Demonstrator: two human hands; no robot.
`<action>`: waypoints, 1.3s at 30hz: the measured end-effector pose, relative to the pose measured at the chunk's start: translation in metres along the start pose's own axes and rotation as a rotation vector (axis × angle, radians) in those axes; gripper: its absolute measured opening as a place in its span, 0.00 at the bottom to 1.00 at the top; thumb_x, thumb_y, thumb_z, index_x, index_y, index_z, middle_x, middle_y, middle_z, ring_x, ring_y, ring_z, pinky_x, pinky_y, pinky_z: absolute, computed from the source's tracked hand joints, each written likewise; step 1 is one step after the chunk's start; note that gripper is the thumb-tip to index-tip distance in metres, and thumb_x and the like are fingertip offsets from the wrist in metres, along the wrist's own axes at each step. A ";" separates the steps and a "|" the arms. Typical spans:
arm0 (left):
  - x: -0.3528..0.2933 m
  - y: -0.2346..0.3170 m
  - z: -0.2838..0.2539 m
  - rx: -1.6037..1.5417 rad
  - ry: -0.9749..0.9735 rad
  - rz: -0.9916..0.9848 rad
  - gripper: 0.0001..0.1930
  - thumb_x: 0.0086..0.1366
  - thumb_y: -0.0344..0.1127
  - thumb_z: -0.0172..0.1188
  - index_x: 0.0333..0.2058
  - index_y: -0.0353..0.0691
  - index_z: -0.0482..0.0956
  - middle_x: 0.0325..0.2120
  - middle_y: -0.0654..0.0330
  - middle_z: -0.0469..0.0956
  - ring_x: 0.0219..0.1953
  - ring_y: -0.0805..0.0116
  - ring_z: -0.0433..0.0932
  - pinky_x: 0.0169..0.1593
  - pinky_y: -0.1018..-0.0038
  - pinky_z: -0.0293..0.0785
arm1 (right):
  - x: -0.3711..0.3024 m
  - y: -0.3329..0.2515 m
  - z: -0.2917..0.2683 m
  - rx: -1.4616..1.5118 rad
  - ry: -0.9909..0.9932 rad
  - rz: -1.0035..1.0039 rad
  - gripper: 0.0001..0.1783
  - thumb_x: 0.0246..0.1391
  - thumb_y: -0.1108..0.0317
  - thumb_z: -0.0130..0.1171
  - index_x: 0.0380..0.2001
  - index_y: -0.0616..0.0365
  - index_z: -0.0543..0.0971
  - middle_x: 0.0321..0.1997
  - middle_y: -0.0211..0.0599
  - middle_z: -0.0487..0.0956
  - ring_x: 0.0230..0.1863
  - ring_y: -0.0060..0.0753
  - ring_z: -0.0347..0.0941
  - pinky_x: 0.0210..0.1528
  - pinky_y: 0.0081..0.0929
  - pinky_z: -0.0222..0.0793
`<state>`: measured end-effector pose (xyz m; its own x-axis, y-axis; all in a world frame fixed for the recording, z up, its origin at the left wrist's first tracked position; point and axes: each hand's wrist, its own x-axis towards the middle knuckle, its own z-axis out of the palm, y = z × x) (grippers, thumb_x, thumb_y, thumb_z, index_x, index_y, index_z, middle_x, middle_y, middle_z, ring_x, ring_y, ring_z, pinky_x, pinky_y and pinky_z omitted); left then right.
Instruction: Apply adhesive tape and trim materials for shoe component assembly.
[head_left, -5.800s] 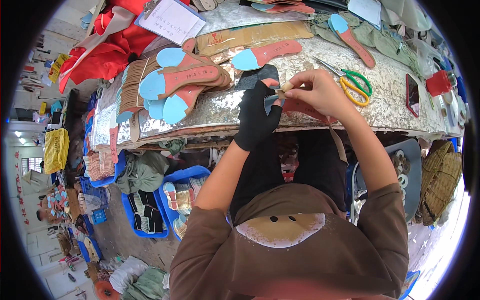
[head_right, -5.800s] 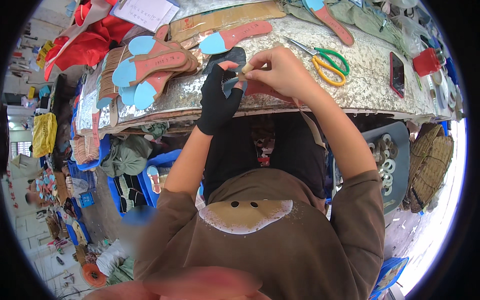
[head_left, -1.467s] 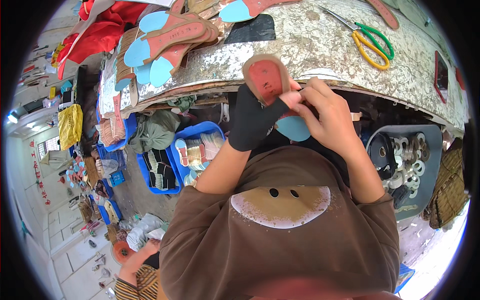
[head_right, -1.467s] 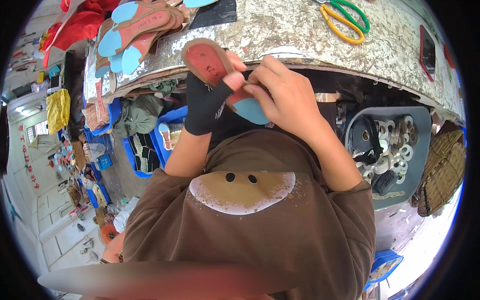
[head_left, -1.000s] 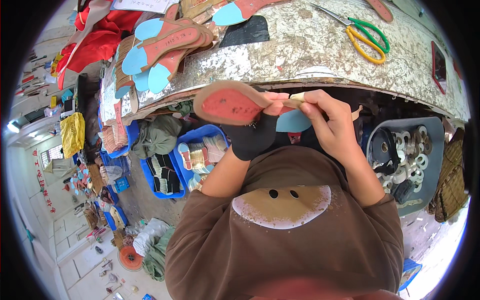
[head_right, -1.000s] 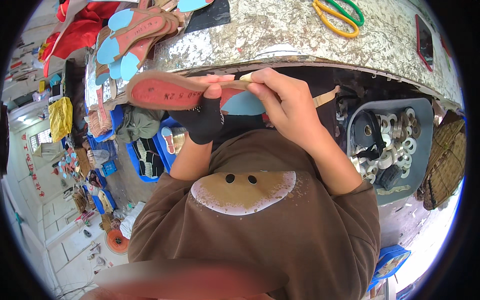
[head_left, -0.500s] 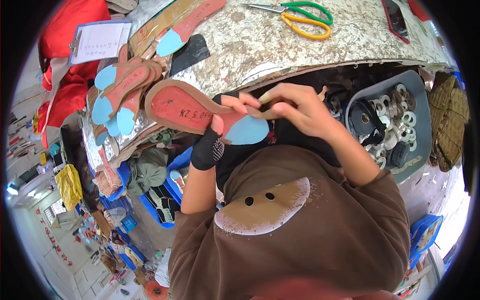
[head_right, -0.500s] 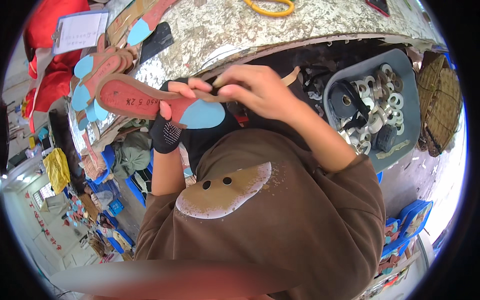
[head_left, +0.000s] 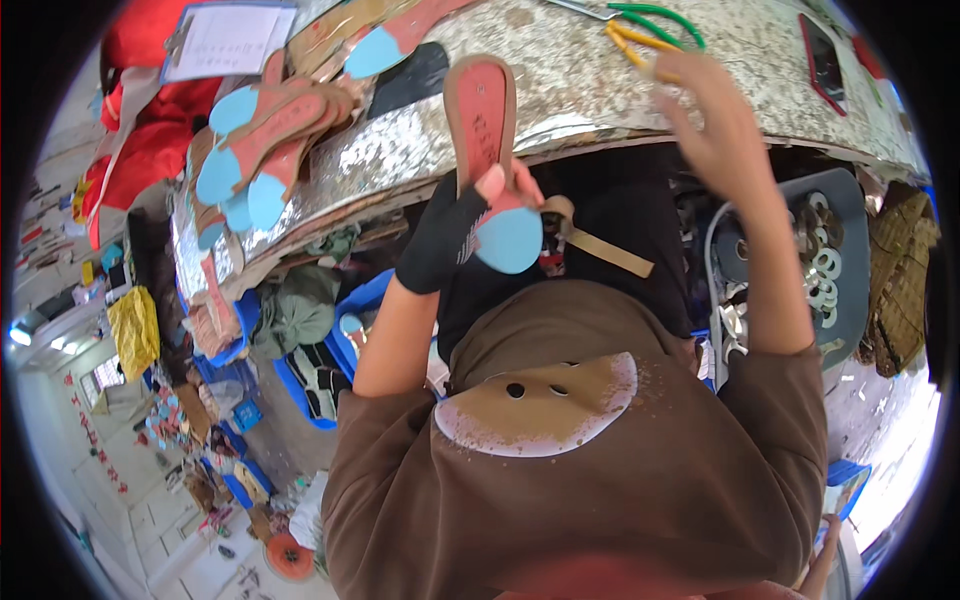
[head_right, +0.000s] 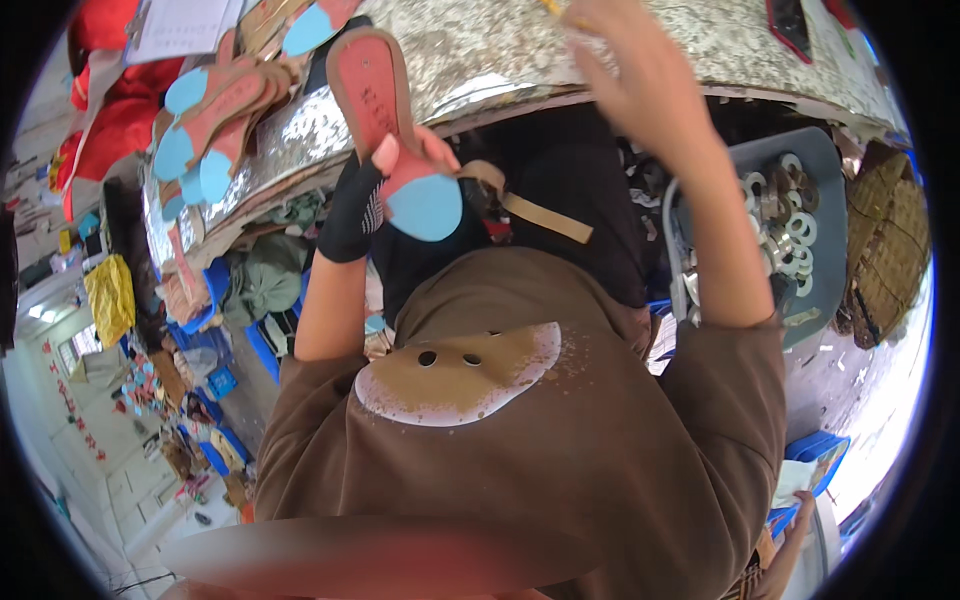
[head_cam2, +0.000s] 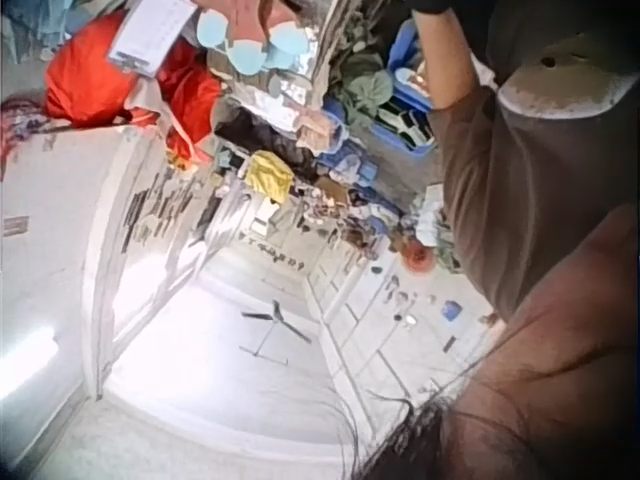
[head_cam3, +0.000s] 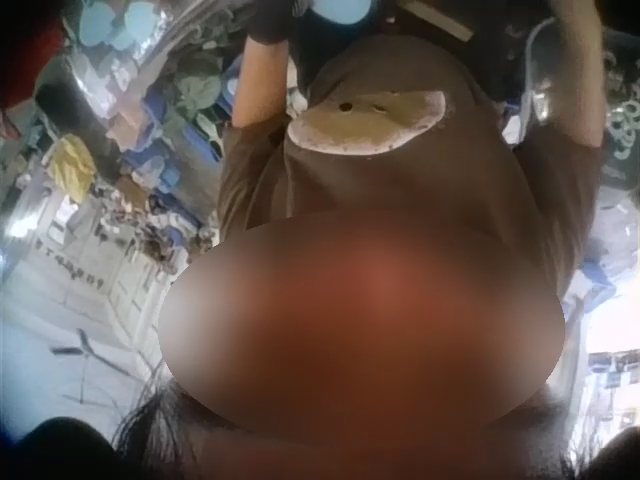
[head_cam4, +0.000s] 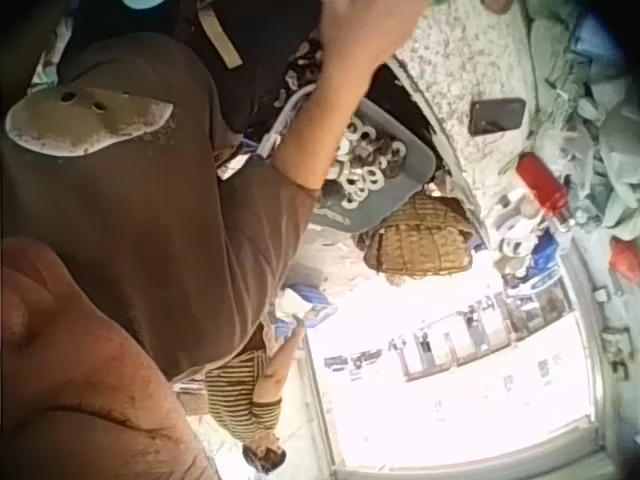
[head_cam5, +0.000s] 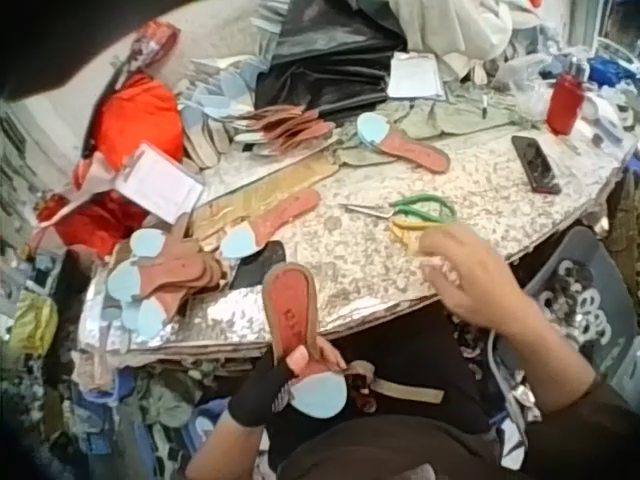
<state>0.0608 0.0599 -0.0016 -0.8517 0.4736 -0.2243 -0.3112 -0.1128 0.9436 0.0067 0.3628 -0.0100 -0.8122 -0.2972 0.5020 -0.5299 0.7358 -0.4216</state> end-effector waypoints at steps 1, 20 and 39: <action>0.002 0.005 0.003 -0.012 0.033 0.002 0.22 0.70 0.53 0.48 0.38 0.36 0.75 0.33 0.59 0.77 0.36 0.73 0.76 0.41 0.76 0.72 | 0.012 0.016 0.005 -0.210 0.016 0.027 0.16 0.56 0.71 0.55 0.49 0.55 0.73 0.41 0.46 0.78 0.47 0.50 0.74 0.49 0.39 0.70; -0.063 0.024 -0.038 0.319 0.635 0.169 0.09 0.68 0.34 0.55 0.38 0.34 0.80 0.30 0.63 0.80 0.31 0.78 0.77 0.36 0.80 0.72 | -0.058 -0.137 0.040 1.047 -0.883 0.310 0.48 0.43 0.59 0.71 0.64 0.55 0.56 0.41 0.41 0.71 0.43 0.37 0.72 0.47 0.32 0.69; -0.054 -0.003 -0.005 1.246 0.418 0.699 0.15 0.52 0.23 0.66 0.41 0.35 0.80 0.27 0.54 0.81 0.27 0.62 0.80 0.31 0.71 0.75 | -0.078 -0.136 0.070 1.027 -0.721 0.508 0.35 0.58 0.50 0.58 0.58 0.59 0.58 0.34 0.48 0.72 0.38 0.47 0.72 0.43 0.34 0.66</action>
<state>0.1060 0.0299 0.0061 -0.7966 0.3370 0.5018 0.5693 0.6973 0.4354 0.1246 0.2432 -0.0450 -0.7492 -0.6143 -0.2477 0.1810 0.1698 -0.9687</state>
